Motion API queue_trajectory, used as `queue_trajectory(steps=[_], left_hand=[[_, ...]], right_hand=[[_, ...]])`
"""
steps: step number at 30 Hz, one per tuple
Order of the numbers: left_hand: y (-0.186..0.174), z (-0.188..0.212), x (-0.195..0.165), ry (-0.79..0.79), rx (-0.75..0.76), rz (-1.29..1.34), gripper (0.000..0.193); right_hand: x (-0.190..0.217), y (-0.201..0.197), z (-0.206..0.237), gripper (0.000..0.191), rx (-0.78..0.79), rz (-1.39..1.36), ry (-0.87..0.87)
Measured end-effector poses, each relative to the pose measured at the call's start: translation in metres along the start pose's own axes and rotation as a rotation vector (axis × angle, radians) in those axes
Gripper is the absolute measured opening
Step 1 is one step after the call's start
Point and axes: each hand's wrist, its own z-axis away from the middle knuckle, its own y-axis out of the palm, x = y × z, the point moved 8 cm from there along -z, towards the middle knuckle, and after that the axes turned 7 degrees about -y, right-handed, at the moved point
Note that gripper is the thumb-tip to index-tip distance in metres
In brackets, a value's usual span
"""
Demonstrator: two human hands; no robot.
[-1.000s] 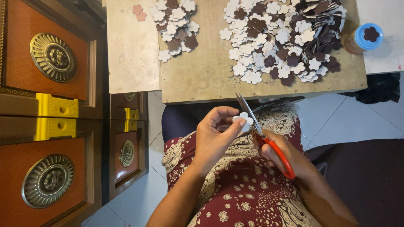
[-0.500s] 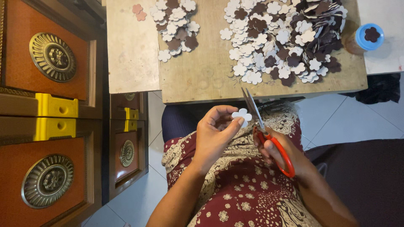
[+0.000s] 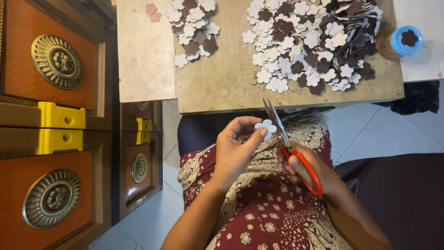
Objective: The person sits on the floor and uses red-handled scissors to trim the edges of small white flower-shaped paper cutouts. They pick up each cutout from a pile on a wooden board, trim it, and place it back on the board among other white and brown shapes.
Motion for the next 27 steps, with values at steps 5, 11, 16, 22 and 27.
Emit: queue_trajectory(steps=[5,11,16,22,27], left_hand=[[-0.001,0.004,-0.009,0.13,-0.047,-0.034,0.012],[0.012,0.025,-0.042,0.464,-0.069,-0.399,0.019],[0.019,0.039,-0.054,0.708,-0.019,-0.413,0.028],[0.002,0.007,-0.004,0.265,-0.083,0.221,0.042],[-0.006,-0.006,0.019,0.08,-0.115,0.428,0.045]], right_hand=[[0.009,-0.001,-0.003,0.07,-0.057,-0.075,-0.058],[0.024,-0.005,-0.002,0.064,-0.17,-0.182,-0.075],[0.026,-0.001,-0.003,0.063,-0.138,-0.132,-0.082],[0.016,0.0,-0.005,0.062,-0.106,-0.135,-0.076],[0.008,0.0,-0.005,0.063,-0.115,-0.155,-0.03]])
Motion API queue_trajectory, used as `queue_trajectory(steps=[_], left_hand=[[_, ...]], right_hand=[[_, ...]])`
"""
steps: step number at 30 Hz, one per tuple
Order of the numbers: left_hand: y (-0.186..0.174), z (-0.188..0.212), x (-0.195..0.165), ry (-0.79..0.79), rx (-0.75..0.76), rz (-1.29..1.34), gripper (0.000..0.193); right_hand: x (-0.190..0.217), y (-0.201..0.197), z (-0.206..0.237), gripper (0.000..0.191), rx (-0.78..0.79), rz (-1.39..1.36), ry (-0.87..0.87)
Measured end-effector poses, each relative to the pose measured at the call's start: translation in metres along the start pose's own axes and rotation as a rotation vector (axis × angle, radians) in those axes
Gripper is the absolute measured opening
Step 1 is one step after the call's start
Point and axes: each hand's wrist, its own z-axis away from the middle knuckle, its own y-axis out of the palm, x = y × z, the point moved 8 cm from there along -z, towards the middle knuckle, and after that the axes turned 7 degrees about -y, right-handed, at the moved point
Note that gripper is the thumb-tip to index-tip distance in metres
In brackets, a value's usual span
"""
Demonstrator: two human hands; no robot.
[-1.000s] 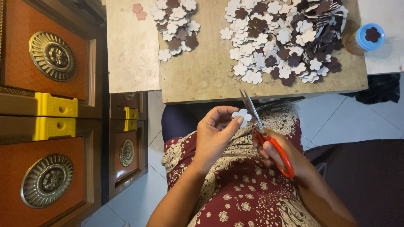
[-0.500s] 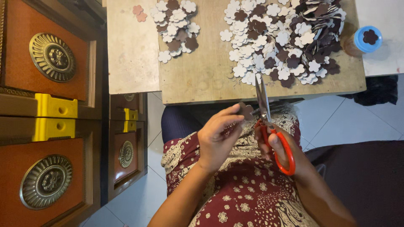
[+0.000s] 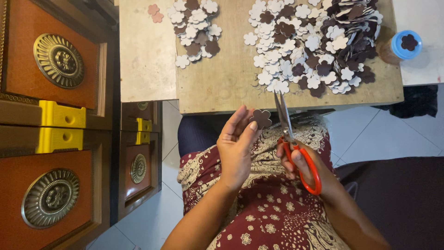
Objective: The person sits on the floor and uses red-handled scissors to trim the edges of small white flower-shaped paper cutouts. They pick up each cutout from a pile on a wooden board, trim it, and place it back on the board among other white and brown shapes.
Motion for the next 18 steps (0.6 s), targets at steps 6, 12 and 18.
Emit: queue_trajectory(steps=[6,12,18], left_hand=[[-0.003,-0.002,0.008,-0.053,-0.012,0.075,0.036],[-0.006,-0.004,0.012,-0.05,-0.003,0.087,0.034],[-0.013,-0.006,0.01,0.059,-0.011,-0.039,0.029]], right_hand=[[-0.003,0.001,0.001,0.062,0.004,-0.03,0.038],[-0.006,-0.002,0.001,0.062,-0.015,-0.014,0.032],[-0.008,-0.007,-0.005,0.048,-0.107,0.232,0.207]])
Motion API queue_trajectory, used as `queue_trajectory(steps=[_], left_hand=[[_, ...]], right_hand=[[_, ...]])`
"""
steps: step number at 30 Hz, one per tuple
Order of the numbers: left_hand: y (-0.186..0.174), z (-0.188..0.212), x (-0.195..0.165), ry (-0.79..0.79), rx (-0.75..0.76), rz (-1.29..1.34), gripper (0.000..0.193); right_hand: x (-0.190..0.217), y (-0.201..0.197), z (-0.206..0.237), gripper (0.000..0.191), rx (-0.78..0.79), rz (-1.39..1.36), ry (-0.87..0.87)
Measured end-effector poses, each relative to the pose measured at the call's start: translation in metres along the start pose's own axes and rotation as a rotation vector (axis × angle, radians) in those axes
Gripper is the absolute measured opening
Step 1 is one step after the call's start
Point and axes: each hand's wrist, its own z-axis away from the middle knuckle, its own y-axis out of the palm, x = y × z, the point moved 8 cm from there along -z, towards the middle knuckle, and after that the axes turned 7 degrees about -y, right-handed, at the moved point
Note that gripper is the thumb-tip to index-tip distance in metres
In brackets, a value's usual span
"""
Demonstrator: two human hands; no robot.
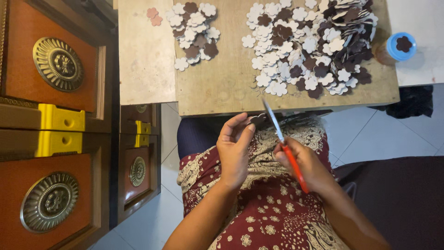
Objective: The person sits on the floor and uses red-handled scissors to trim the edges of small white flower-shaped paper cutouts. They pick up each cutout from a pile on a wooden board, trim it, and place it back on the board among other white and brown shapes.
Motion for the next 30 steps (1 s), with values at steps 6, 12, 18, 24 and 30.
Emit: queue_trajectory(steps=[6,12,18,24,30], left_hand=[[-0.005,-0.008,-0.003,0.091,-0.007,-0.139,0.026],[0.001,-0.019,0.009,0.053,0.077,-0.087,0.025],[-0.003,-0.035,0.02,0.03,0.013,-0.192,0.032],[0.008,-0.06,0.01,0.077,-0.014,-0.201,0.033],[0.03,-0.087,-0.009,0.11,-0.026,-0.278,0.025]], right_hand=[[0.022,-0.015,0.004,0.045,-0.188,0.565,0.254],[0.068,-0.021,-0.009,0.047,-0.329,0.572,-0.177],[0.051,-0.028,-0.027,0.049,-0.321,0.616,0.028],[0.058,-0.031,-0.044,0.047,-0.349,0.547,-0.085],[0.05,-0.04,-0.054,0.045,-0.352,0.48,-0.001]])
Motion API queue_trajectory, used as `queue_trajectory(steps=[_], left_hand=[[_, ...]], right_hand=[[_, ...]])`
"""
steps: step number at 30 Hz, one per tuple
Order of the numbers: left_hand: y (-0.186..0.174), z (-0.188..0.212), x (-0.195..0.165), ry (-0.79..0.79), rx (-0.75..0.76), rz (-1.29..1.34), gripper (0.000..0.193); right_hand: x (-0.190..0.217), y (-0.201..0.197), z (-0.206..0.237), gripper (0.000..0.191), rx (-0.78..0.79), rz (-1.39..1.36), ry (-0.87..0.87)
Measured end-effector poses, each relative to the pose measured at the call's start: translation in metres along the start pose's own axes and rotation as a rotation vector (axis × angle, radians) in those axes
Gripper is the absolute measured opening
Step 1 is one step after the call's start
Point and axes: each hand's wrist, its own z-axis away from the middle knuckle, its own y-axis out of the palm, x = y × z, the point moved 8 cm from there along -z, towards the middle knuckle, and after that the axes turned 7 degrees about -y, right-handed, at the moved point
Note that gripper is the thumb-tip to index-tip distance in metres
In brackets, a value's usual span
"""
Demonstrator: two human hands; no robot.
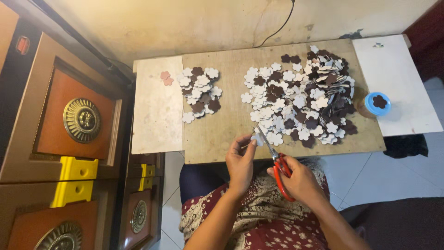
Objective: The person sits on the floor and uses red-handled scissors to trim the edges of small white flower-shaped paper cutouts. They pick up each cutout from a pile on a wooden board, trim it, and place it back on the board among other white and brown shapes.
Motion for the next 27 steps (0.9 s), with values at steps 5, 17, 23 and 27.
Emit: queue_trajectory(steps=[5,17,23,27], left_hand=[[0.015,-0.021,-0.011,0.016,0.013,0.046,0.026],[0.01,-0.034,-0.01,-0.016,-0.029,-0.087,0.029],[0.014,-0.036,-0.007,0.004,-0.02,-0.087,0.027],[0.021,-0.034,-0.003,-0.009,0.015,-0.059,0.027]], right_hand=[[-0.007,-0.001,-0.011,0.044,0.008,0.004,0.069],[-0.018,0.0,-0.014,0.04,-0.066,-0.051,0.006],[-0.019,0.001,-0.009,0.04,-0.07,-0.043,0.026],[-0.019,0.003,-0.008,0.039,-0.066,-0.077,-0.002]])
